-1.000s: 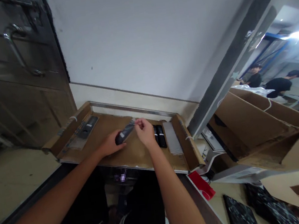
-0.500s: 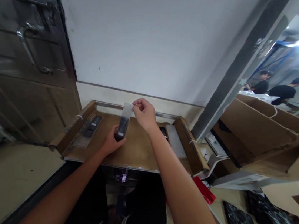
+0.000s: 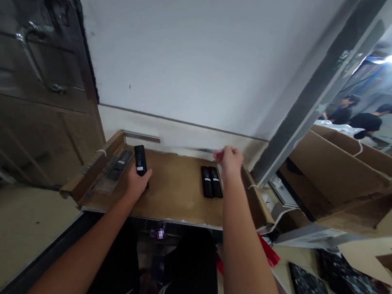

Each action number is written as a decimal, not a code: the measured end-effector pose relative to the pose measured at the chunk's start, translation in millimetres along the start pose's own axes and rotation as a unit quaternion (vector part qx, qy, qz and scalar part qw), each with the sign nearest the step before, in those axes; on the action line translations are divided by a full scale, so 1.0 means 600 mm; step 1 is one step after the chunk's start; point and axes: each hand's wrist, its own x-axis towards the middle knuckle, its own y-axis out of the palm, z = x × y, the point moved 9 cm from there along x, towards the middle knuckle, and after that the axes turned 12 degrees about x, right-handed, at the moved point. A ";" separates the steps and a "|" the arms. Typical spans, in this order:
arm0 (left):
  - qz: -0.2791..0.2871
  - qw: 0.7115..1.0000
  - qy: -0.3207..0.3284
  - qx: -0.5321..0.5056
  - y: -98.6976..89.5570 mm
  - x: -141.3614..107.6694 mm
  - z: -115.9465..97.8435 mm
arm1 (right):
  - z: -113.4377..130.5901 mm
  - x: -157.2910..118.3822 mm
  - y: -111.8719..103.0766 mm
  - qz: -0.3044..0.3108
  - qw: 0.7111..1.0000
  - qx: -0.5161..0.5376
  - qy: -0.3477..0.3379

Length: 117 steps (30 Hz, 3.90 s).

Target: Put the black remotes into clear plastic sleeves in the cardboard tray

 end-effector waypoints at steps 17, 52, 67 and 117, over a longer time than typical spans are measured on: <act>-0.030 0.998 0.008 -0.047 -0.009 0.008 0.008 | -0.209 -0.151 0.119 0.282 0.723 -0.608 -0.167; 0.006 1.000 0.000 -0.018 0.003 0.009 0.014 | -0.261 -0.215 0.083 0.291 0.708 -0.633 -0.110; 0.009 1.000 0.003 -0.019 0.007 0.012 0.020 | -0.248 -0.221 0.084 0.302 0.737 -0.589 -0.136; 0.001 1.000 0.022 -0.001 0.023 0.026 0.000 | -0.127 -0.332 0.034 0.178 0.784 -0.431 -0.410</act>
